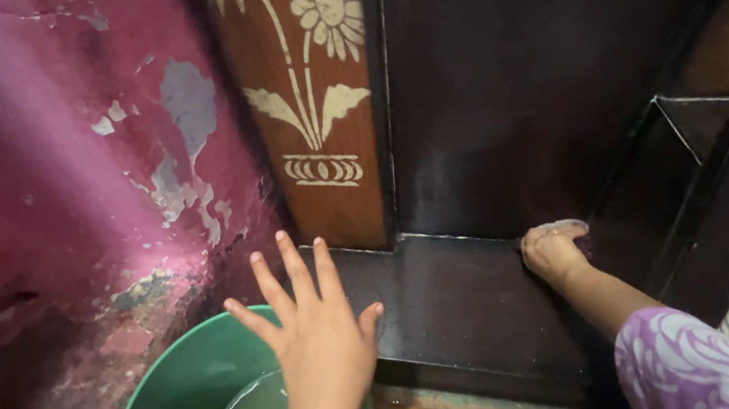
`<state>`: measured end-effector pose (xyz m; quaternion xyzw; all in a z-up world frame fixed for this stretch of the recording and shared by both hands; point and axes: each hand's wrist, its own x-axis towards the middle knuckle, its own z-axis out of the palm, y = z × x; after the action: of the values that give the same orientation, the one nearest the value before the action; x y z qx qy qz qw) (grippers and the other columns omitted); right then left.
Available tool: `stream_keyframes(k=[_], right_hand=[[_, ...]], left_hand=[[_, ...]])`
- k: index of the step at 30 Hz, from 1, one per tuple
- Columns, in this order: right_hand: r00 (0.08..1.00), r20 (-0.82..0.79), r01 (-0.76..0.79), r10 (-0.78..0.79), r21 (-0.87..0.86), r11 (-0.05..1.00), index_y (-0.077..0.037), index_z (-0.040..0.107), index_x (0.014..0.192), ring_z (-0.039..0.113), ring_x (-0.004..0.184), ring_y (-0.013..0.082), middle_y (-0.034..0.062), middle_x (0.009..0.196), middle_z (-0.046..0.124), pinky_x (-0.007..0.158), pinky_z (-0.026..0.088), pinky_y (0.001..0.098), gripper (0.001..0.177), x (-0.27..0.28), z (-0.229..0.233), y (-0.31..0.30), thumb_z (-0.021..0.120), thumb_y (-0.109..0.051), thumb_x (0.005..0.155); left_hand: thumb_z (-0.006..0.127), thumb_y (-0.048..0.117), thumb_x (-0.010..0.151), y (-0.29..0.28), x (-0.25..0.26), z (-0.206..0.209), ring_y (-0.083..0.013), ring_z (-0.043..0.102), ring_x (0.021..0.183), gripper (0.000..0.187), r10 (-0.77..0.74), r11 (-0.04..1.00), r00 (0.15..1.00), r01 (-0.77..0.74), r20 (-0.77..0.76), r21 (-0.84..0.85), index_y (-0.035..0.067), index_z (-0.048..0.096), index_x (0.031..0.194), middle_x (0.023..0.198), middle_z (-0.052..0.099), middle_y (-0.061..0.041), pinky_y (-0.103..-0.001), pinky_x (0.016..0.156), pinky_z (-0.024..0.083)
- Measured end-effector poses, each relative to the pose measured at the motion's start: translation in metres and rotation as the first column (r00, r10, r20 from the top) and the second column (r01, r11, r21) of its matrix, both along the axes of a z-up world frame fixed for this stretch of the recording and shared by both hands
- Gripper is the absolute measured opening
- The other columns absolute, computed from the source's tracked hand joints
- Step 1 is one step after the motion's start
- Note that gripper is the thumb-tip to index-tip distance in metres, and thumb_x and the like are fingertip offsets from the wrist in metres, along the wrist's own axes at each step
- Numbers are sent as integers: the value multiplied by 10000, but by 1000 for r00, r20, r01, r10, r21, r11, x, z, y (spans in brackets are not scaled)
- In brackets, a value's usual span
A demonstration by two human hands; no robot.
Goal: The person wipes a dark wooden cabinet with a floral design using a dark cloth. They repeatedly dip the cloth into a green bucket of water, wring it out, and wipe the cabinet's side and lower shelf.
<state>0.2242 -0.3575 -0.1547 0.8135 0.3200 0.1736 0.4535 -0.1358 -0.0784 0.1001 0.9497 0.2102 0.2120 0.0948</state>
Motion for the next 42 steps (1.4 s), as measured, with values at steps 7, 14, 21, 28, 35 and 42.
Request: stream_keyframes(k=[7,14,21,28,35,42], right_hand=[[993,-89,83,-80,37,996,-62,725,1071,702,781,414,172,1005,684,422,500,585,236,12,51,-4,559,-151,929],[992,-92,-86,91,63,994,-173,744,1015,710,903,277,68,1038,693,711,555,451,182,-40,251,3,679,-232,856],[999,-35,18,-20,-55,998,-187,763,1054,529,1250,286,57,1217,626,955,477,428,295,-108,365,-2,665,-350,829],[990,62,139,-128,-215,967,-4,635,1334,437,1339,476,315,1449,491,1128,310,590,534,-101,234,-29,466,-366,979],[952,-248,141,-179,-166,976,59,569,1376,386,1347,520,359,1455,419,1147,203,598,554,-140,125,-35,432,-347,1025],[985,-148,54,-83,-193,980,-159,709,1262,441,1388,438,141,1339,622,1068,32,852,399,-145,192,-37,492,-363,997]], left_hand=[[788,448,736,2,7,-1,-504,36,1535,1014,-15,1000,999,14,49,15,70,330,1558,1680,112,-221,-814,1063,-7],[795,471,719,-20,-7,27,-499,83,1533,1032,-57,995,989,46,136,83,63,357,1560,1672,152,-225,-803,1086,35],[808,479,704,-60,-6,33,-479,89,1545,1032,-127,984,988,115,83,135,89,381,1558,1687,138,-233,-760,1113,45],[775,492,761,-88,8,-21,-417,77,1528,988,-247,940,964,264,-101,219,79,341,1548,1660,132,-210,-732,1142,61],[700,572,799,-98,33,-49,-373,65,1550,993,-352,905,934,357,-64,231,82,322,1575,1684,125,-188,-677,1187,54],[626,650,816,-96,58,-66,-353,47,1556,991,-347,895,934,356,-84,269,123,307,1592,1691,115,-156,-683,1182,28]])
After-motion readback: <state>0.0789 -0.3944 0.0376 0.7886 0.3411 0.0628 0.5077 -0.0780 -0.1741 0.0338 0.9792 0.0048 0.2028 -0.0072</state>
